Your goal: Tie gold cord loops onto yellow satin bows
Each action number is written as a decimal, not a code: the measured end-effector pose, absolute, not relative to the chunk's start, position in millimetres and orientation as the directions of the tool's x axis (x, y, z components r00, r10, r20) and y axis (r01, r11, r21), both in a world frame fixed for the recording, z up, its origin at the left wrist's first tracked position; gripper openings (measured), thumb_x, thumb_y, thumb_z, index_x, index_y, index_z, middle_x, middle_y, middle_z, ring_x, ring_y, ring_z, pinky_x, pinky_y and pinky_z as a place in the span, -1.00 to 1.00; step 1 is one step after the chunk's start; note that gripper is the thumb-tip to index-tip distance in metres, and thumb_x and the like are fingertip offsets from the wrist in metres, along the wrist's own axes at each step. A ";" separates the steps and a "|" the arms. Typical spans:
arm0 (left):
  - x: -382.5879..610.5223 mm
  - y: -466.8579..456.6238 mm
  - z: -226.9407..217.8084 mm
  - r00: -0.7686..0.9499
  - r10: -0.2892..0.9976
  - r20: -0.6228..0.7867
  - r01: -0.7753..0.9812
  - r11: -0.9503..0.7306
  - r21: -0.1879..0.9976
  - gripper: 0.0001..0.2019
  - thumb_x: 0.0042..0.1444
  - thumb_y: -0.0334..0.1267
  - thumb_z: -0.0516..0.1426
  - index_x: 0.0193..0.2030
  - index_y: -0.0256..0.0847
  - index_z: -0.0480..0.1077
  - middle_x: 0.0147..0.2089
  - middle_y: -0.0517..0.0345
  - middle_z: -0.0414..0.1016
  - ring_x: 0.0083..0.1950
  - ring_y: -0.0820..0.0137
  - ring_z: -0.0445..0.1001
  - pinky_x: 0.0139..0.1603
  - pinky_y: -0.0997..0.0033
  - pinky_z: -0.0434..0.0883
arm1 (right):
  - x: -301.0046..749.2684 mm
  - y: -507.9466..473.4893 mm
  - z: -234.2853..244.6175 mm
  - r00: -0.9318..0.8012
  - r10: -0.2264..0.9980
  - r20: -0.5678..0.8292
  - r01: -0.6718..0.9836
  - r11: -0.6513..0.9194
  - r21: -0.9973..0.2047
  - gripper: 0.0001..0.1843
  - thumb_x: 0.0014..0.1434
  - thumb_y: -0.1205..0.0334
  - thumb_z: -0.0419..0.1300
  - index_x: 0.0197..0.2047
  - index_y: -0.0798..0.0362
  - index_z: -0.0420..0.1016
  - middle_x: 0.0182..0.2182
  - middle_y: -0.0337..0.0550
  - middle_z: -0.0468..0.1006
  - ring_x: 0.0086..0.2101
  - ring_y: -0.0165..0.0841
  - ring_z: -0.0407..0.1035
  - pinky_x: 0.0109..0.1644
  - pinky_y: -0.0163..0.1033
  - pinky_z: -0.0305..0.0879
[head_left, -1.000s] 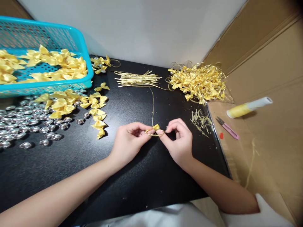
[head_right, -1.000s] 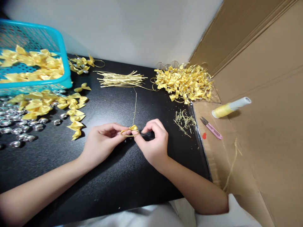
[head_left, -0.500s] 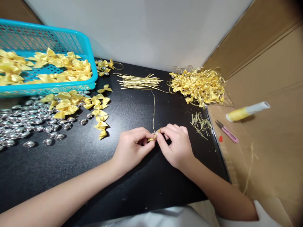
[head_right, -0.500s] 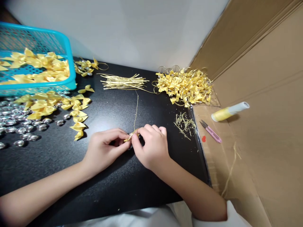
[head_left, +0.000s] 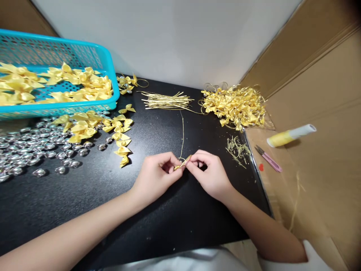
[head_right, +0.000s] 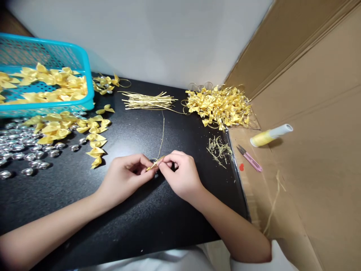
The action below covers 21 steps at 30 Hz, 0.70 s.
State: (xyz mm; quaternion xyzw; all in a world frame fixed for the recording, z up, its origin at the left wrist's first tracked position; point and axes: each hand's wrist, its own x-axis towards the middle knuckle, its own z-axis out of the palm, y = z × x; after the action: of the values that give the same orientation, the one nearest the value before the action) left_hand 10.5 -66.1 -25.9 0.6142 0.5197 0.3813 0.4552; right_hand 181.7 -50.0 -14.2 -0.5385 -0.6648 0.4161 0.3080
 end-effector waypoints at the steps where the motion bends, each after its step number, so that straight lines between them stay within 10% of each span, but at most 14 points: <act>1: 10.6 -65.4 -26.7 0.163 0.985 -0.050 0.259 0.006 0.966 -0.86 0.01 -0.31 0.21 -0.51 -0.28 0.41 -0.63 0.32 0.28 -0.57 0.58 0.17 -0.56 0.60 0.13 | 181.3 -50.0 -14.9 -0.237 0.971 -0.042 0.440 0.069 -0.896 -0.85 0.12 0.33 0.19 -0.48 0.08 0.48 -0.54 -0.27 0.33 -0.47 -0.45 0.17 -0.37 -0.30 0.11; 12: 2.9 -44.5 -24.6 0.063 0.932 -0.357 -0.126 0.362 0.924 -0.74 -0.23 -0.22 0.37 -0.52 -0.27 0.38 -0.52 0.17 0.52 -0.54 0.54 0.35 -0.51 0.57 0.23 | 194.3 -52.1 1.4 -0.498 0.862 0.096 0.126 0.181 -0.975 -0.75 0.25 0.11 0.12 -0.44 0.01 0.39 -0.24 -0.14 0.44 -0.12 -0.27 0.30 0.06 -0.06 0.19; 21: -10.7 -24.1 -26.8 -0.037 0.927 -0.373 -0.328 0.341 0.881 -0.73 -0.29 -0.29 0.41 -0.53 -0.27 0.39 -0.55 0.19 0.48 -0.56 0.59 0.27 -0.55 0.60 0.13 | 217.1 -42.5 8.2 -0.186 0.922 0.340 -0.147 0.316 -0.937 -0.81 0.15 0.03 0.24 -0.43 -0.10 0.44 -0.65 -0.26 0.26 -0.39 -0.26 0.27 -0.13 -0.06 0.28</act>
State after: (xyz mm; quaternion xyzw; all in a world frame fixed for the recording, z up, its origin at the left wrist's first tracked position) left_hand -10.7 -24.1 -26.8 0.2875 0.5213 0.4968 0.6315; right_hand 217.1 -42.5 8.2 -0.3245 -0.5969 0.4864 0.5494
